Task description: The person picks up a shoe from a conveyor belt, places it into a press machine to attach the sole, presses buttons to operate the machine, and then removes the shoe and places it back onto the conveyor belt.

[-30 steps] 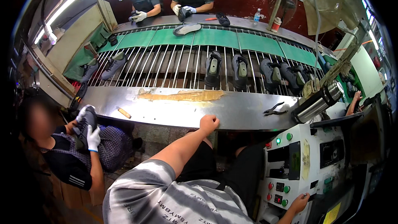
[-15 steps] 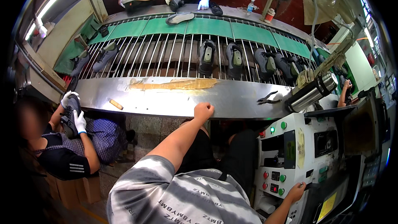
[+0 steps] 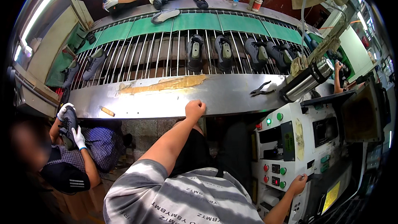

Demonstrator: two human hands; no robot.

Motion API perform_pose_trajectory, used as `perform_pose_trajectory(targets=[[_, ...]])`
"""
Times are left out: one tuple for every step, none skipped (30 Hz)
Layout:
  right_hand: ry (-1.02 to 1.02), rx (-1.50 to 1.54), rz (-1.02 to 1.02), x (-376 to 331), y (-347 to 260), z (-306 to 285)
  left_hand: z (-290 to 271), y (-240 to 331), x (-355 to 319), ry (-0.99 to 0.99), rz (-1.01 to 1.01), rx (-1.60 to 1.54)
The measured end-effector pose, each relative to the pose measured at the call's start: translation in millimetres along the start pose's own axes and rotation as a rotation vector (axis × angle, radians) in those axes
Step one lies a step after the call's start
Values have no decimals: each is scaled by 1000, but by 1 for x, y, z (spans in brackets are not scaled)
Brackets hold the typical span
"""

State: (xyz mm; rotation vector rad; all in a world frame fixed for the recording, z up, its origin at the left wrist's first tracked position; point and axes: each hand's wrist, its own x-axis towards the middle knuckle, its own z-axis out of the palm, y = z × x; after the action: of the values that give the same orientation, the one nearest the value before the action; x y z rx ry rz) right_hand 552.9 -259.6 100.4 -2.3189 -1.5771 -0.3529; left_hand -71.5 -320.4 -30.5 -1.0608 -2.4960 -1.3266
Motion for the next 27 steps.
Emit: perform_pose_trajectory(targets=[[13,-1,1,1,4,4,2,0,0,8,13,-4],[25,-3,1,0,7,6,2,1,0,12,28,1],[26,-1,4,-1,6,4,1,1,0,17,42,8],[27,1,7,-1,3,3,0,2,0,22,57,15],[29,3,10,0,-1,0,0,1,-1,24,69,11],[28,-8,29,0,-6,-3,-1,0,-1,30,80,9],[27,-19,47,0,-10,-5,-1,0,-1,36,91,7],[26,-30,64,-1,-12,-6,1,-2,-2,41,98,10],[55,-16,55,-2,-12,-4,3,-5,-2,46,106,13],[84,-2,44,-2,-10,-2,4,-7,-2,51,114,17],[113,13,33,-3,-9,0,5,-9,-3,50,118,10],[124,13,24,-2,-7,2,5,-7,-3,49,122,0],[135,13,15,-1,-4,3,5,-5,-2,49,126,-9],[146,13,6,-2,-3,3,4,-4,-2,47,137,-9],[136,18,11,-3,-7,0,2,-5,-2,47,145,-7],[126,24,15,-4,-11,-5,0,-5,-2,48,153,-4],[115,29,19,-5,-15,-7,-1,-5,-2,37,147,1],[115,51,23,-4,-14,-7,-1,-4,-2,28,138,1],[114,73,27,-3,-10,-5,-1,-3,-2,18,130,1],[114,96,31,-2,-10,-4,-1,-2,-1,24,139,-11],[112,85,30,-4,-16,-9,-3,-3,-1,29,146,-20],[112,72,28,-8,-27,-20,-4,-4,-1,34,151,-31],[111,60,25,-10,-35,-25,-7,-5,-2,36,150,-39],[98,67,25,-9,-27,-23,-7,-2,-1,37,157,-55],[81,78,13,-5,-17,-17,-8,-3,0,44,156,-63],[63,89,-2,-1,-12,-10,-8,-3,1,38,153,-60],[87,159,26,-3,-22,-8,-9,-5,0,33,145,-50]])
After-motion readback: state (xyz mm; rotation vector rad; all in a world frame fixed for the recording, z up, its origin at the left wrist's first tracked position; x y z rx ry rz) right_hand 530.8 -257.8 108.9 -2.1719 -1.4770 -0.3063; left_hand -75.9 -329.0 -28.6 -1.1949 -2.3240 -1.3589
